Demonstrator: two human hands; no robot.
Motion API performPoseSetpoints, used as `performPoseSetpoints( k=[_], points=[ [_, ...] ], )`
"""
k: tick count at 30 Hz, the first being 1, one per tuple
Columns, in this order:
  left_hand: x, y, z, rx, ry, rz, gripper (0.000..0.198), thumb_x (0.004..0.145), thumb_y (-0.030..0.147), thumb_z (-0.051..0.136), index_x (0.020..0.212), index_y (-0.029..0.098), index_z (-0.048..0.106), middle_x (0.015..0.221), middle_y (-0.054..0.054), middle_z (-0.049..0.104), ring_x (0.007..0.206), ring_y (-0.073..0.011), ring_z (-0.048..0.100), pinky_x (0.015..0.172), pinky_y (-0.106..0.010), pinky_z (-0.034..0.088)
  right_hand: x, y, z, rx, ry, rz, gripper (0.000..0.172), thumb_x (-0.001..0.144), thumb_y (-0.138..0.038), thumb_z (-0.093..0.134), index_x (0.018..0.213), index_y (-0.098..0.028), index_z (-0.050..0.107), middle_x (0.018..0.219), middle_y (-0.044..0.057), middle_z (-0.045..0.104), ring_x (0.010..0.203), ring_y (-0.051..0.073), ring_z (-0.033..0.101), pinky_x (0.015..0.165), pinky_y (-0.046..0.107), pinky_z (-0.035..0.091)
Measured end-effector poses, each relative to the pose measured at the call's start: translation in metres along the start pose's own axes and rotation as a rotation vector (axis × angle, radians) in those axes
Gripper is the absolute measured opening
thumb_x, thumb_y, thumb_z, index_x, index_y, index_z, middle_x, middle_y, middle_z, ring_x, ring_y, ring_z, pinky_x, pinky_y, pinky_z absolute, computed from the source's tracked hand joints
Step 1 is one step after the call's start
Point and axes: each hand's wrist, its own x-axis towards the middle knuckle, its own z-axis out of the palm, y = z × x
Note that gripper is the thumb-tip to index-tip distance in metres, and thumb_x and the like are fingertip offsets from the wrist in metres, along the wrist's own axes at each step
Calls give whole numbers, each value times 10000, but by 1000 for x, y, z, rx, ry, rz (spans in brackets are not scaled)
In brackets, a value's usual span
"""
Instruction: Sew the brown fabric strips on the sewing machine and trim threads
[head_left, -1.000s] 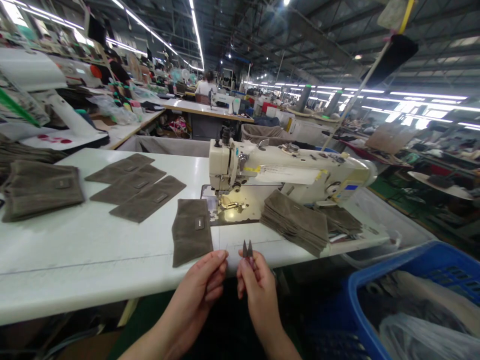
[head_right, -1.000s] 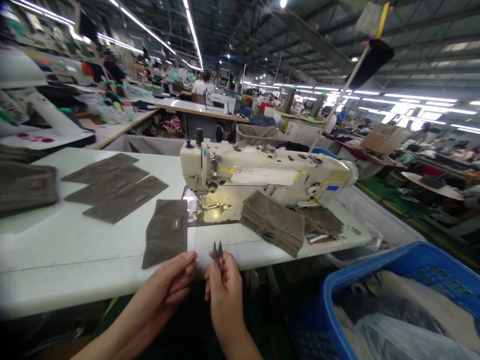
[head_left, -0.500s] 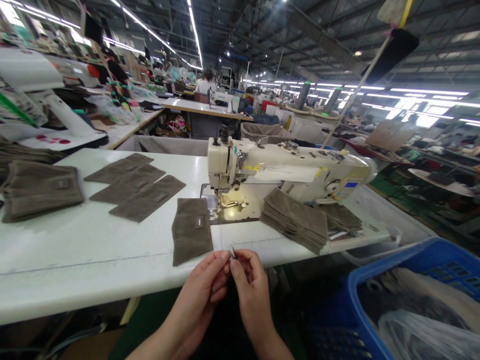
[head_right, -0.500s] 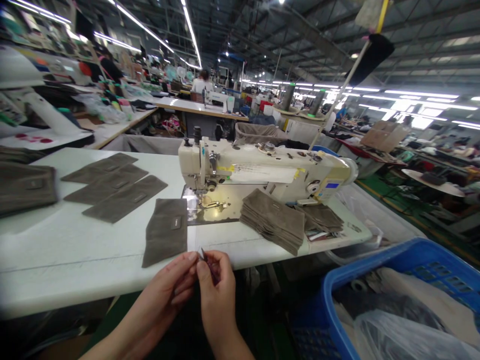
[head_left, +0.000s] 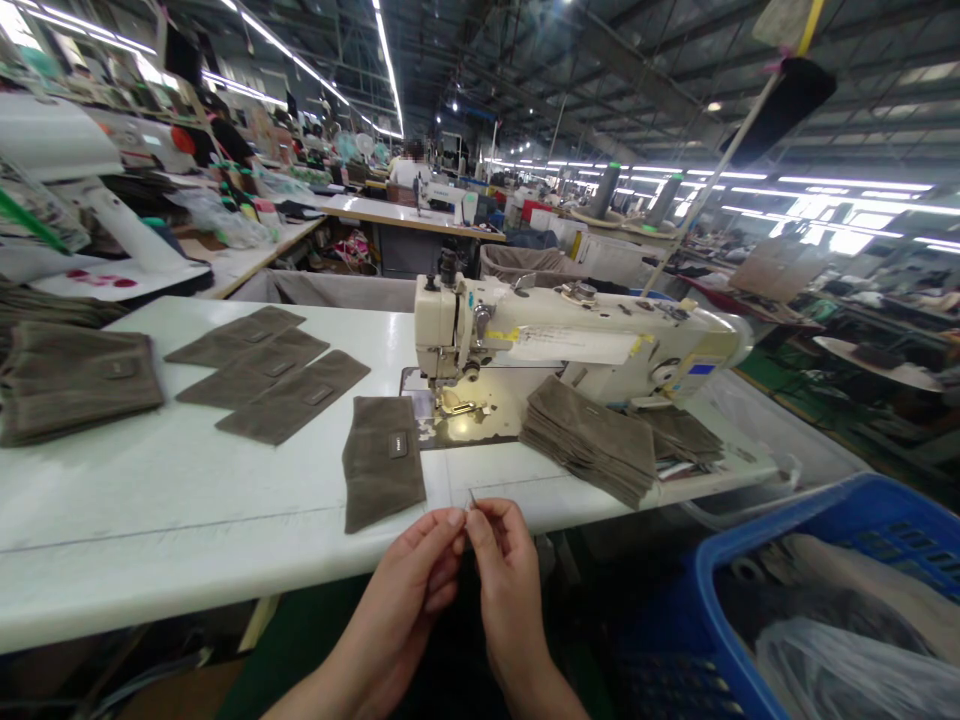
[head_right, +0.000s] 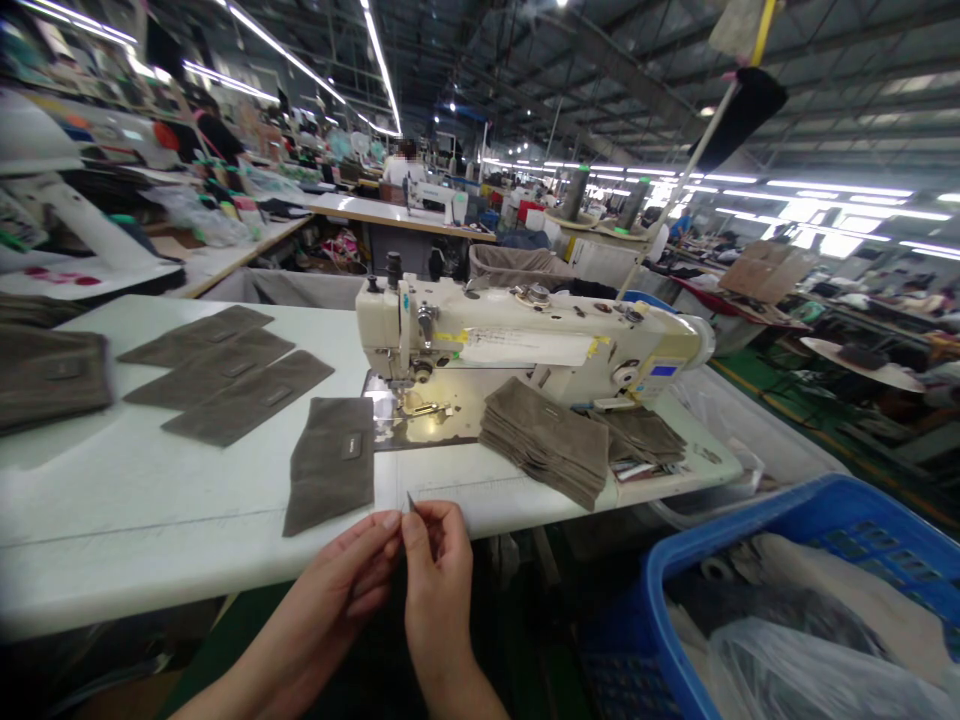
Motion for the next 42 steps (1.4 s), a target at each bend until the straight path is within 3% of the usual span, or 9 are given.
performPoseSetpoints(
  k=[5,8,10,12,14,18,24,31,42],
  points=[
    [-5,7,-3,170,52,115,398,678,517,807,700,182,593,595,62,440,466,-54,240,401,-173,199,17,-5,-14,-213,87,-141,320,925,-499,579,1030,-201,625,964,64,696,870,207,654,784,337,529],
    [-9,28,-9,526,31,433,275,745,465,758,681,214,662,636,-1,545,540,-131,437,492,-230,369,41,-8,-27,-579,66,-404,221,951,-392,576,1054,-209,648,1023,76,679,964,226,619,874,368,488],
    [-6,51,-15,796,-30,695,176,763,389,748,679,239,711,778,-61,646,742,-215,568,695,-288,471,59,-6,-34,-833,42,-565,190,965,-336,558,1053,-207,666,1023,90,678,988,251,592,900,404,460],
    [5,76,-23,1001,-48,870,134,801,357,698,721,254,730,923,-85,678,902,-264,592,845,-331,464,76,-1,-37,-1010,22,-651,189,973,-293,538,1053,-191,676,1005,104,683,971,269,580,883,424,456],
    [26,101,-32,1173,-17,931,183,851,350,602,737,241,694,906,-73,667,888,-256,598,831,-342,462,88,4,-36,-1104,-1,-678,190,971,-257,530,1055,-175,680,1003,113,685,965,281,578,859,429,463],
    [86,134,-45,1490,98,875,240,859,331,493,709,210,637,839,-66,646,828,-239,606,799,-356,470,98,5,-22,-1105,-41,-704,195,960,-209,515,1067,-193,677,1076,111,674,1018,280,572,878,424,471],
    [146,141,-42,1584,133,820,225,836,287,526,704,189,679,824,-87,642,799,-244,618,766,-346,463,128,-9,18,-989,-150,-695,273,946,-106,432,1032,-201,673,1037,84,680,1005,230,601,902,363,473],
    [157,135,-43,1592,94,833,239,864,248,515,696,193,676,830,-86,656,846,-248,623,773,-336,458,179,4,52,-1066,-93,-564,223,936,-142,483,853,-192,684,843,100,674,859,255,620,750,327,439],
    [156,128,-44,1507,84,859,276,897,314,470,706,203,635,840,-80,643,839,-248,619,769,-355,462,189,18,51,-970,-42,-420,112,877,-198,548,854,-201,658,837,58,672,843,221,634,732,285,435]
  ],
)
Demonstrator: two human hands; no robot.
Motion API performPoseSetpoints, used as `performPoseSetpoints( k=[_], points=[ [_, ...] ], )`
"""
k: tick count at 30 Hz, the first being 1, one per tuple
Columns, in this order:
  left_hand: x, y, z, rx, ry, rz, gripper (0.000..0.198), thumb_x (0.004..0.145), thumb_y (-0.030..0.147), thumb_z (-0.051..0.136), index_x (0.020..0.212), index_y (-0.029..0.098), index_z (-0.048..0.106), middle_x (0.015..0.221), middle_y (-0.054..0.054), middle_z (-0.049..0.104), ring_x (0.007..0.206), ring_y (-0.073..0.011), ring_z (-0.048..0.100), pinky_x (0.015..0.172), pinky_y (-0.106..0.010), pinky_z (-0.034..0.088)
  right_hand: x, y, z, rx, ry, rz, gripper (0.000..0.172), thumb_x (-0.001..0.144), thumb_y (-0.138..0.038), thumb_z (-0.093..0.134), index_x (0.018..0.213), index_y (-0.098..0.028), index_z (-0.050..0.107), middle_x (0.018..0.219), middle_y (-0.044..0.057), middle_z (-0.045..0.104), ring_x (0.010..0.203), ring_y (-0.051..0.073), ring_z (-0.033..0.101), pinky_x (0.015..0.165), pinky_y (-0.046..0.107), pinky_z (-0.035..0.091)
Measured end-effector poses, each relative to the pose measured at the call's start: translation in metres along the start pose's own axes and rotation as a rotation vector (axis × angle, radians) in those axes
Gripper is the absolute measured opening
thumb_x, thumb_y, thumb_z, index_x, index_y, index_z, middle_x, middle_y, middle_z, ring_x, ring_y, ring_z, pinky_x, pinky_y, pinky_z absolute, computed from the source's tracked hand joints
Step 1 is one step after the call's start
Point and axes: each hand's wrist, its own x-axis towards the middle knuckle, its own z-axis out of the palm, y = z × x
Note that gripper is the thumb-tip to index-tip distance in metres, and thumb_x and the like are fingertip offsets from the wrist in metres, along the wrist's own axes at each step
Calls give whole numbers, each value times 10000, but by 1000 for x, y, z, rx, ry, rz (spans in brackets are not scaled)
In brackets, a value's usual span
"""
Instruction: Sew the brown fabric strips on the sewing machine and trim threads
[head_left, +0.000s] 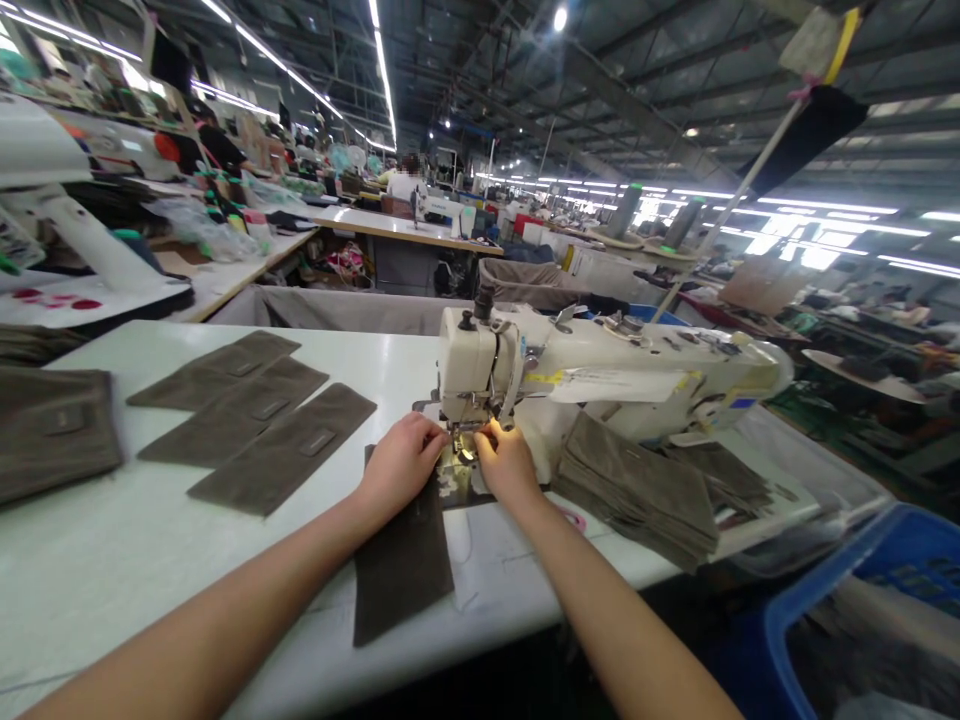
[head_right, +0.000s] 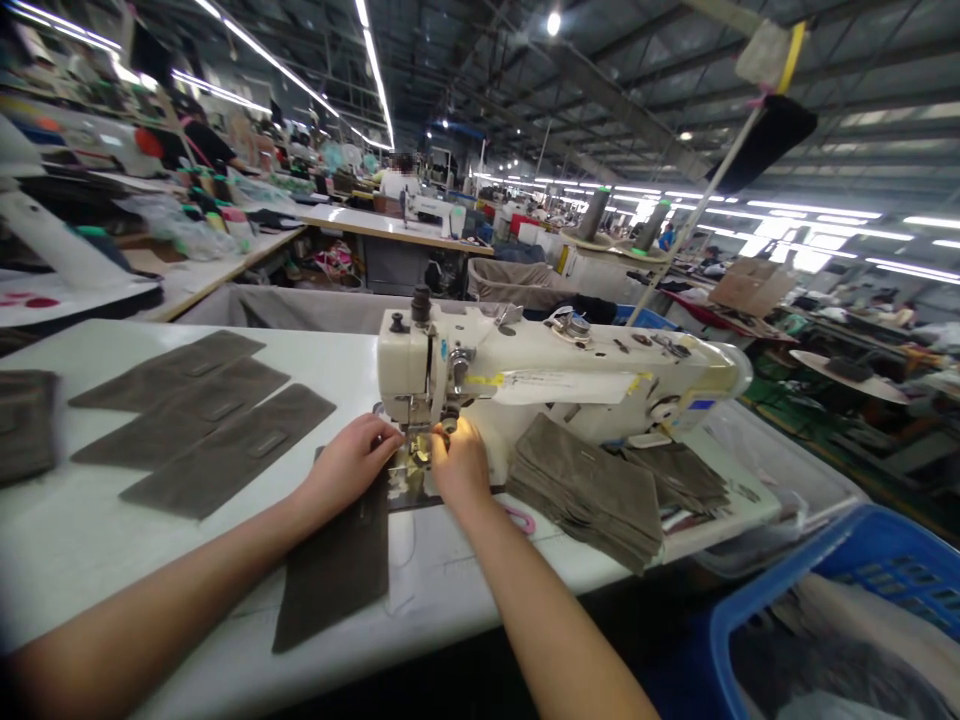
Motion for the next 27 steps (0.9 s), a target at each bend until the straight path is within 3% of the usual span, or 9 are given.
performPoseSetpoints(
  k=[27],
  points=[
    [4,-6,3,-74,16,1,267,845,372,476,646,224,574,787,-63,625,799,-248,594,754,-362,459,1,-2,0,31,-27,0,99,880,-163,581,864,-193,674,906,63,676,903,213,617,791,279,427]
  ],
)
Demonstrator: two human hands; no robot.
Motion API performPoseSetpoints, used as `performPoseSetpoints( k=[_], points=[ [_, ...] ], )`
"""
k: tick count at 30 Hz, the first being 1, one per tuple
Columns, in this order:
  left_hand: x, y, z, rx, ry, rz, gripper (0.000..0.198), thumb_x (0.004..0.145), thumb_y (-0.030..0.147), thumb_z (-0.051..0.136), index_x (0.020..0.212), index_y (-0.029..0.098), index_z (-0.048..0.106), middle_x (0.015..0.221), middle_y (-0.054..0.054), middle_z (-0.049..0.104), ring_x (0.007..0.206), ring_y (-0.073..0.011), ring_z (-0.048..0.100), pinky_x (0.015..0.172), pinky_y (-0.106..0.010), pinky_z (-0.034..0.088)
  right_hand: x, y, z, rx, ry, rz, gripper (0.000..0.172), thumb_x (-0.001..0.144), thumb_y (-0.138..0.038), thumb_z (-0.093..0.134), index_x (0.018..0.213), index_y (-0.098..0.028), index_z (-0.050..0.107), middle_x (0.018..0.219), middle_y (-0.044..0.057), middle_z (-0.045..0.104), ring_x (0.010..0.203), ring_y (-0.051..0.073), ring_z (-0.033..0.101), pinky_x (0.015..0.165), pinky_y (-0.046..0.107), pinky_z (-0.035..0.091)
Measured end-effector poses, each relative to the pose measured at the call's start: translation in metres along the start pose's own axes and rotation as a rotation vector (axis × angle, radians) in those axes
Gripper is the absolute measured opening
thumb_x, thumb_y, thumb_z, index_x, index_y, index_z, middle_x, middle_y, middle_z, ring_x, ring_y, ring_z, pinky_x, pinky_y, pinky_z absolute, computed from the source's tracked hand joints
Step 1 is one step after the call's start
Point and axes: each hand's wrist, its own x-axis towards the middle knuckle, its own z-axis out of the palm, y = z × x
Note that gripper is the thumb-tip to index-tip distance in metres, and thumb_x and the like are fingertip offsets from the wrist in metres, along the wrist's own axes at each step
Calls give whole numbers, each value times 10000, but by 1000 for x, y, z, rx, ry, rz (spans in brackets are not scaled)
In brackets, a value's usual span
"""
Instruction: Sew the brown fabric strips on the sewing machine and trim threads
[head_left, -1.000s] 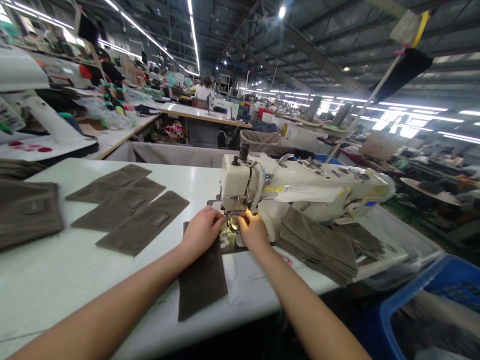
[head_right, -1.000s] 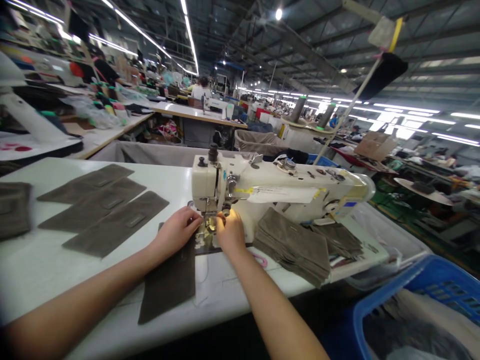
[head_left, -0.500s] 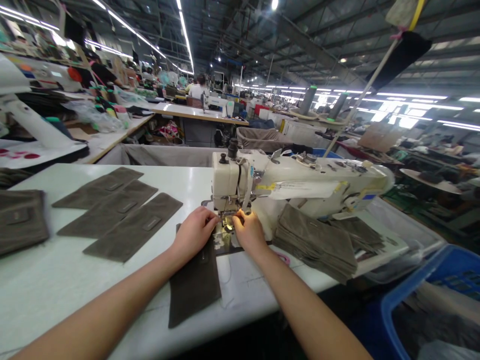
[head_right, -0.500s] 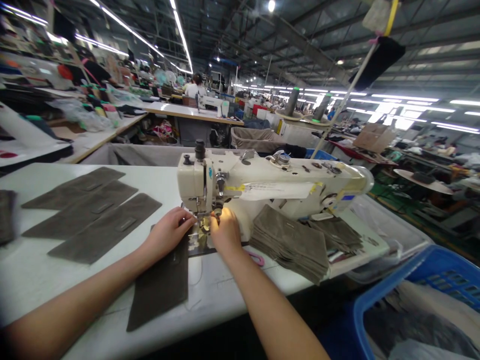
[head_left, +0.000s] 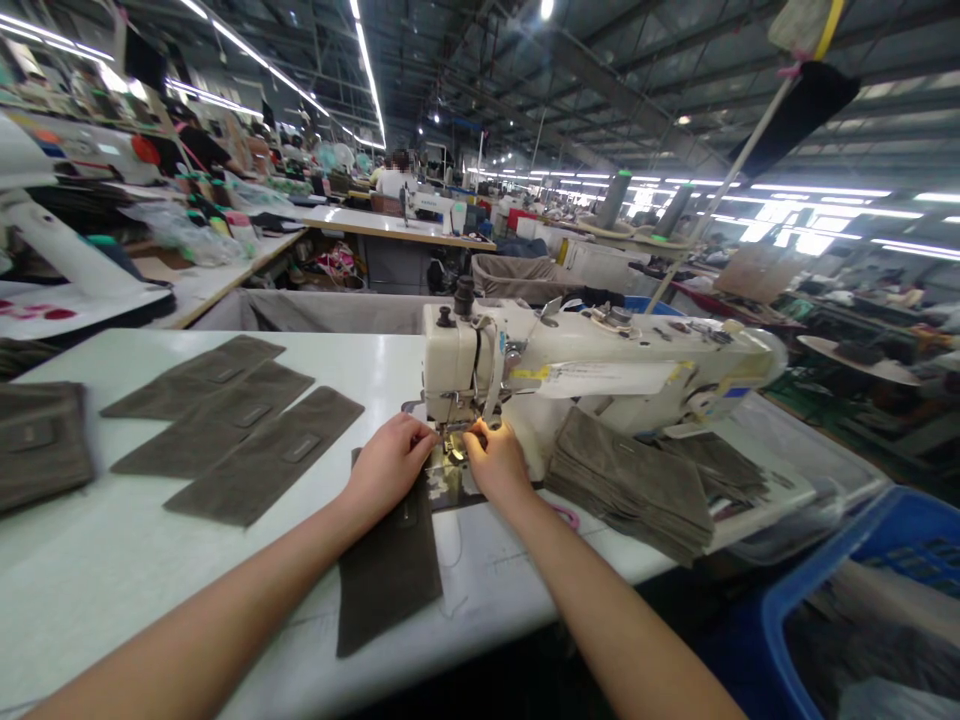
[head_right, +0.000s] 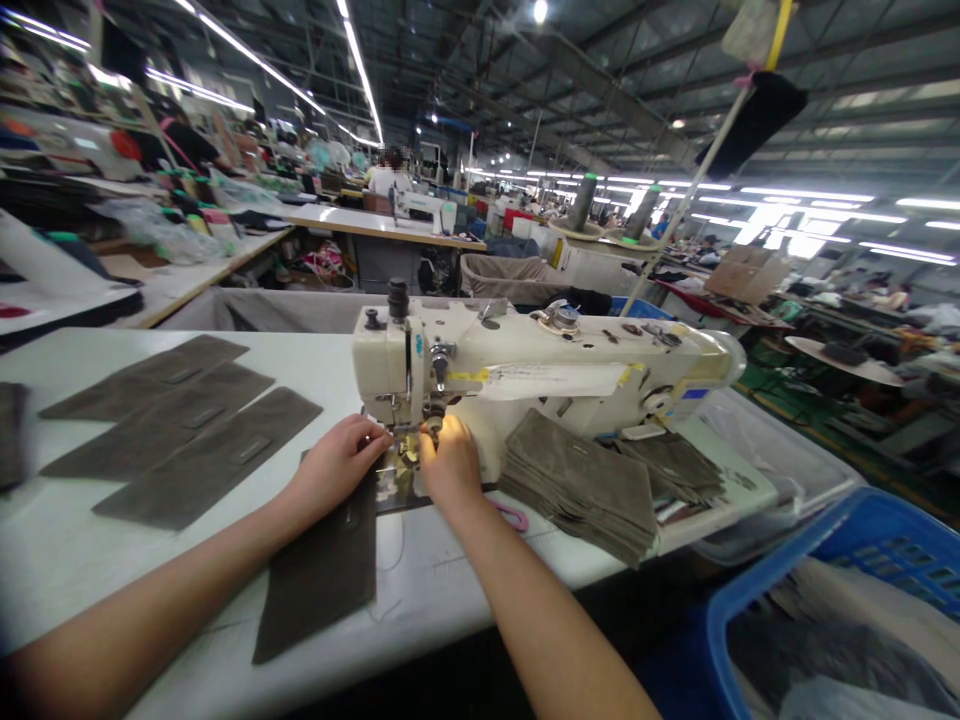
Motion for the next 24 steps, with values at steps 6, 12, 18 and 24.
performPoseSetpoints(
  k=[6,12,18,24],
  points=[
    [0,2,-2,-4,2,-11,280,839,376,492,626,222,588,776,-59,631,770,-237,595,730,-349,460,0,0,0,-5,-10,5,98,882,-164,583,881,-184,678,919,72,679,908,216,621,800,286,432],
    [1,2,-3,-15,-3,-21,278,841,354,500,627,218,614,790,-66,658,785,-236,615,739,-344,476,0,-2,-1,-4,-9,16,103,883,-167,574,866,-185,674,924,77,677,913,217,622,809,287,435],
    [2,0,-3,-27,-4,-22,294,836,374,495,617,221,619,788,-61,670,783,-235,626,745,-341,478,0,-2,-1,-10,-11,28,78,882,-192,589,866,-189,665,906,74,681,936,228,621,813,291,436],
    [2,-1,-2,-25,-11,-17,302,830,383,479,613,222,614,773,-62,652,770,-238,618,732,-344,461,0,0,0,-20,-13,25,75,881,-196,590,883,-190,665,914,77,686,940,232,621,814,296,436]
  ],
)
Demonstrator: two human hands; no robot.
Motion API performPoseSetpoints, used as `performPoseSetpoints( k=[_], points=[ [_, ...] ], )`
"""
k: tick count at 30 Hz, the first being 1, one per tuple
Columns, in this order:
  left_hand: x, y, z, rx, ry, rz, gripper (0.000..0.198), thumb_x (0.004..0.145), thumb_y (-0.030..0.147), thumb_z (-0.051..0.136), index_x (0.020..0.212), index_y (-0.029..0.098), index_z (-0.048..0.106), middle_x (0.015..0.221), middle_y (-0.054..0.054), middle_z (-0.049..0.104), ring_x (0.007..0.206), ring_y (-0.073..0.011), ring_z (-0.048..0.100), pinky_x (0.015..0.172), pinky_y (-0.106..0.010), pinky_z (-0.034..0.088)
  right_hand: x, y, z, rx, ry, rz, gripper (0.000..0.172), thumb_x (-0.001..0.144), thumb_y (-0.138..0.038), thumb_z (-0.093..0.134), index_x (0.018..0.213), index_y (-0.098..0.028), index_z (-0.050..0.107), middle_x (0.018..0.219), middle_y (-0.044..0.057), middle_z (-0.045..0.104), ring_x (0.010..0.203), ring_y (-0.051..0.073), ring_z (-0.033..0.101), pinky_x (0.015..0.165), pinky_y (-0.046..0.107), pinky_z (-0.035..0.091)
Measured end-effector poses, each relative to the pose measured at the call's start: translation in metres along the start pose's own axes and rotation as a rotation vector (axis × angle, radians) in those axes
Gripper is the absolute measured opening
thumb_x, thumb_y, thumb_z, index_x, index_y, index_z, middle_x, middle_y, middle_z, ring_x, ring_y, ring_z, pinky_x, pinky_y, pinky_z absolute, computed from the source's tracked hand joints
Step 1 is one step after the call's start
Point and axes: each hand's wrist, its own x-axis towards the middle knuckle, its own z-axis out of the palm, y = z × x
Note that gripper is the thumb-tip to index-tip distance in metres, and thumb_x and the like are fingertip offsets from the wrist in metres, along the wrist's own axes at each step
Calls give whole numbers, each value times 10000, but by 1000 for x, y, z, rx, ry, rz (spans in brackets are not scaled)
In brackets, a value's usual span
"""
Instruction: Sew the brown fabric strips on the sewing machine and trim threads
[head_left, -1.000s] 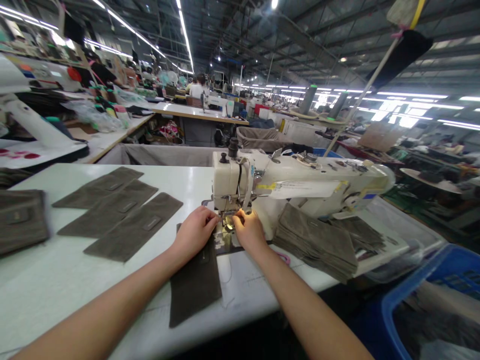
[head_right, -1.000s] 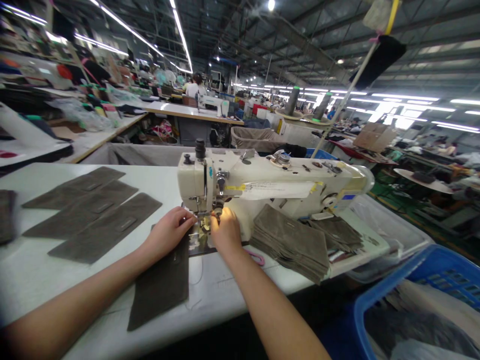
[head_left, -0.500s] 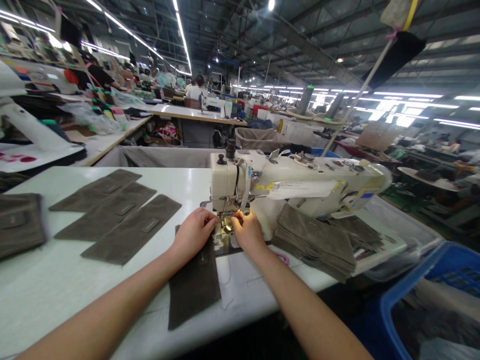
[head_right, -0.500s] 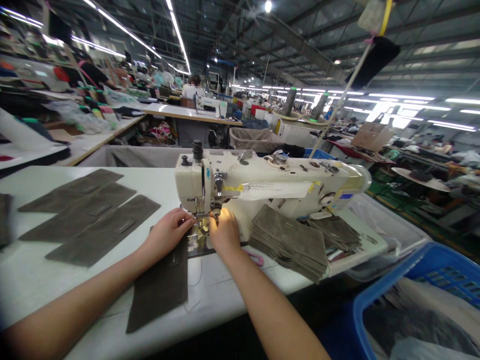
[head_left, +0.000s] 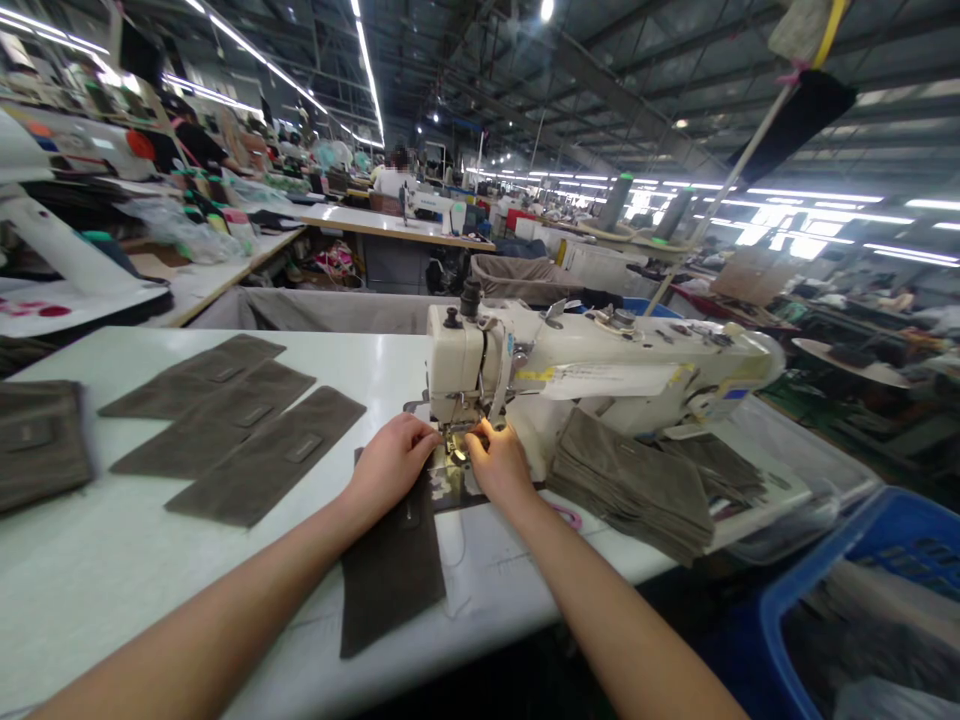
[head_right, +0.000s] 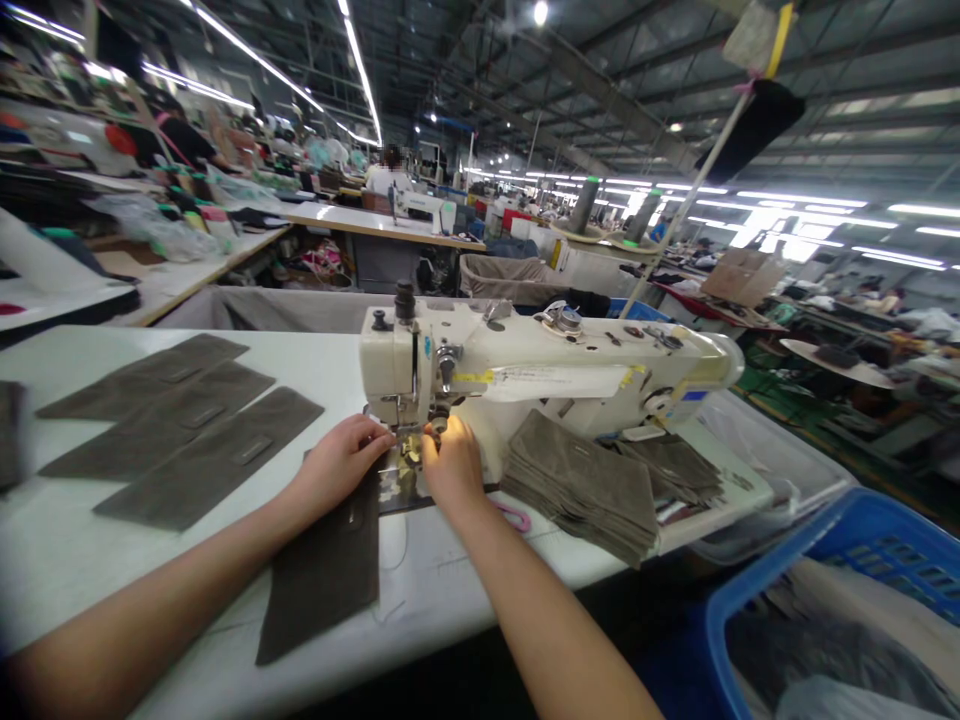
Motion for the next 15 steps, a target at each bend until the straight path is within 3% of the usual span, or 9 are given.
performPoseSetpoints(
  k=[15],
  points=[
    [1,2,-2,18,-16,-12,305,812,393,492,577,226,593,762,-55,654,750,-229,611,712,-335,453,0,0,0,5,8,-37,111,881,-174,571,898,-192,680,933,73,681,937,221,614,825,294,435]
  ],
)
